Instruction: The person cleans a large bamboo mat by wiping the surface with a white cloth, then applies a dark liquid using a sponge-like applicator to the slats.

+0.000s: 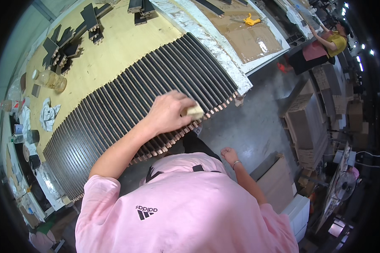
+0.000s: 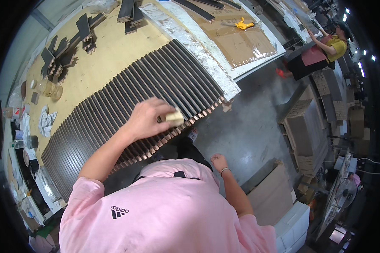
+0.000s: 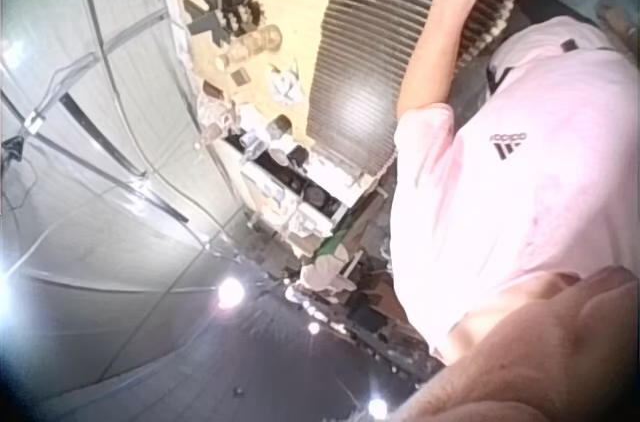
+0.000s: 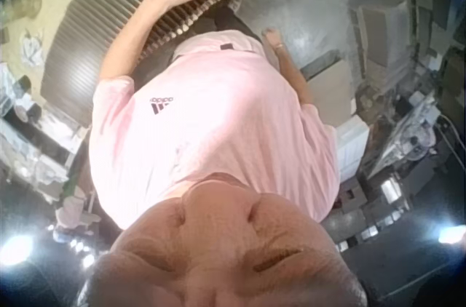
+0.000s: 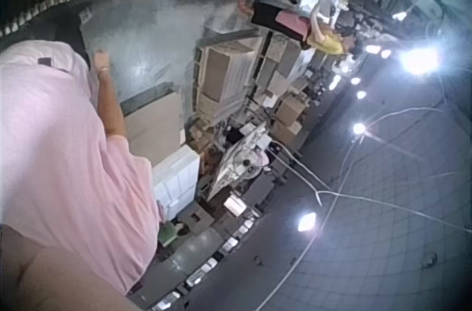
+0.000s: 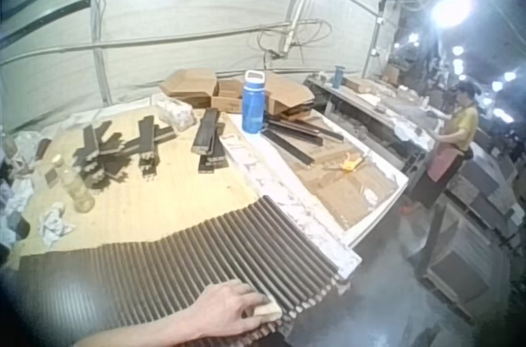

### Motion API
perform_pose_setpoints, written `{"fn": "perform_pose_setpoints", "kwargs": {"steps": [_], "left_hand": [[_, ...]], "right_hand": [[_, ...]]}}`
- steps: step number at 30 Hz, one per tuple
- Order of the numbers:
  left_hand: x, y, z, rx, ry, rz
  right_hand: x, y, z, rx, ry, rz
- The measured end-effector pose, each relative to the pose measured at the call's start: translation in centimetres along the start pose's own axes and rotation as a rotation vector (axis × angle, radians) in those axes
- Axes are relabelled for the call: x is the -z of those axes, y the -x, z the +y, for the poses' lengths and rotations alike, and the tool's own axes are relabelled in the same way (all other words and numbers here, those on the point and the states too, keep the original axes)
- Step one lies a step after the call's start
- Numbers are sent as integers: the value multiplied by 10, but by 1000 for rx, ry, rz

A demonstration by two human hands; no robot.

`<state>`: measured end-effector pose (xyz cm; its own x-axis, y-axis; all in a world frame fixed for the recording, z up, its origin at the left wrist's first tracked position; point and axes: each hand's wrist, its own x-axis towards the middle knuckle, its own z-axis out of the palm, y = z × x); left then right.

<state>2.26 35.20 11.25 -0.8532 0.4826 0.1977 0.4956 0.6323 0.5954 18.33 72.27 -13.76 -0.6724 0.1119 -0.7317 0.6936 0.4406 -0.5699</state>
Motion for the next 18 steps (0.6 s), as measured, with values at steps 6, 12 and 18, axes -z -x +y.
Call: {"fn": "perform_pose_setpoints", "kwargs": {"steps": [6, 12, 18], "left_hand": [[-10, -5, 6, 21, -78, -31], [9, 8, 4, 140, 282, 56], [1, 10, -8, 215, -74, 203]], "right_hand": [[-24, 16, 25, 25, 69, 18], [-51, 49, 54, -20, -139, 67], [-71, 86, 61, 23, 77, 170]]}}
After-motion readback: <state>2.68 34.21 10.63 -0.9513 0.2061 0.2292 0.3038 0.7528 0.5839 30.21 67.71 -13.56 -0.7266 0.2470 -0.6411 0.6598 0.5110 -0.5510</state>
